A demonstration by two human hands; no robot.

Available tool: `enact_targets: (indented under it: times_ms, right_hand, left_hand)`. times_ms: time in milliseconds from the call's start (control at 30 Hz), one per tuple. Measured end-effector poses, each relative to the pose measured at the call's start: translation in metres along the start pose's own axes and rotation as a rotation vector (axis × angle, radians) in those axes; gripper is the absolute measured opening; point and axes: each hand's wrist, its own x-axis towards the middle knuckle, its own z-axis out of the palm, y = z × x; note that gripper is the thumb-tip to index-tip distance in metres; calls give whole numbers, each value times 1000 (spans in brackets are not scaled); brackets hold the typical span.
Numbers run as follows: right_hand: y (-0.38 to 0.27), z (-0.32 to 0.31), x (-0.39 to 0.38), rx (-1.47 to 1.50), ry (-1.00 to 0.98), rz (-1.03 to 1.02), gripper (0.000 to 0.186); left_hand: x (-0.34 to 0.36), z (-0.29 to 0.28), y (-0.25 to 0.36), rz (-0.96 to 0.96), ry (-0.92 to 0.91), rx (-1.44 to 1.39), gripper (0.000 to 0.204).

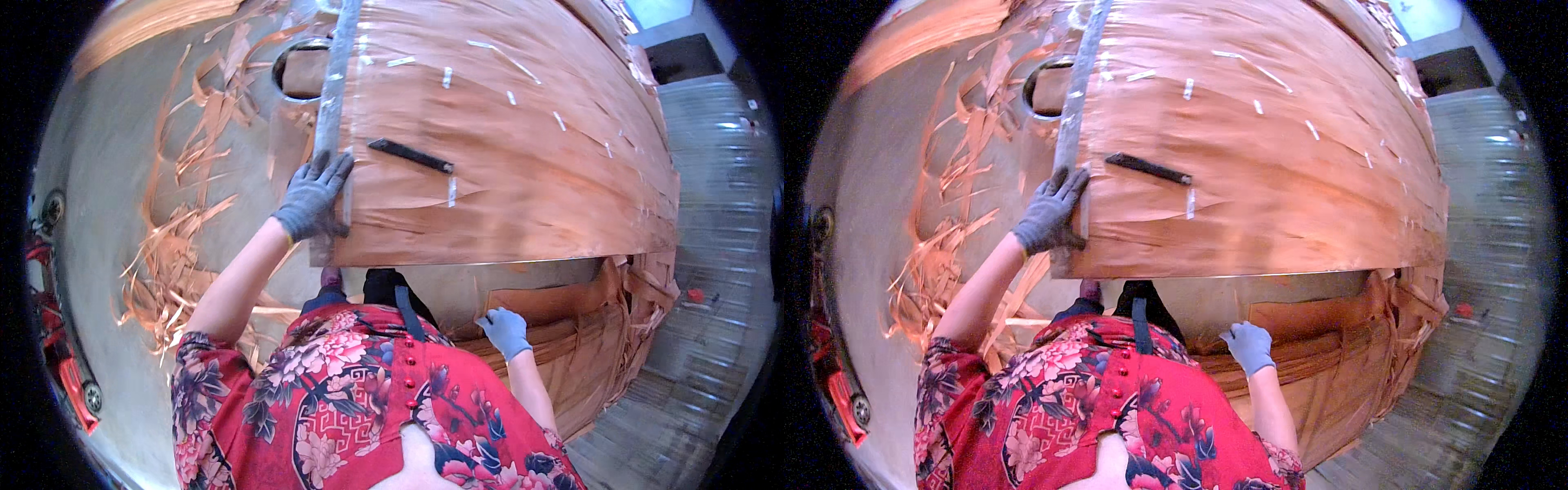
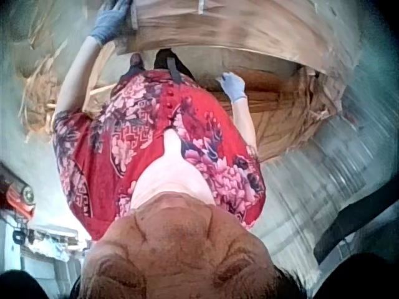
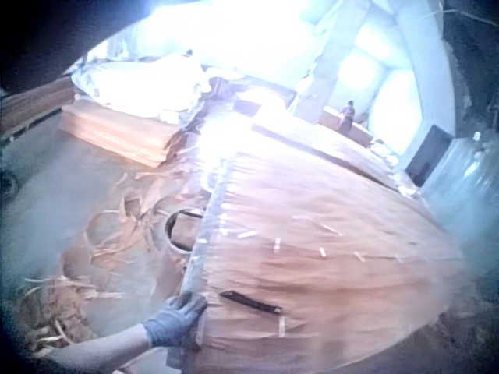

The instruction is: The person applies thin strips of wood veneer to a large, curved wooden surface. They smooth the veneer, cut it to fit the contours using a utility knife, and secure it with small white tabs.

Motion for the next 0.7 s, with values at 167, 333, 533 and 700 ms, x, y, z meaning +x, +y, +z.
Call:
enact_targets:
  times_ms: [167,333,533,700]
  right_hand:
    - [38,-16,8,187,281,113,23]
    - [93,-64,64,452,661,49,23]
    - [173,-145,166,635,914,-130,12]
    - [163,-243,246,731,1063,-493,9]
  left_hand:
    - [7,-11,23,-23,68,63,101]
    - [38,-9,79,-102,317,-139,93]
    - [133,22,144,-48,364,-235,100]
    - [227,32,166,-202,347,28,102]
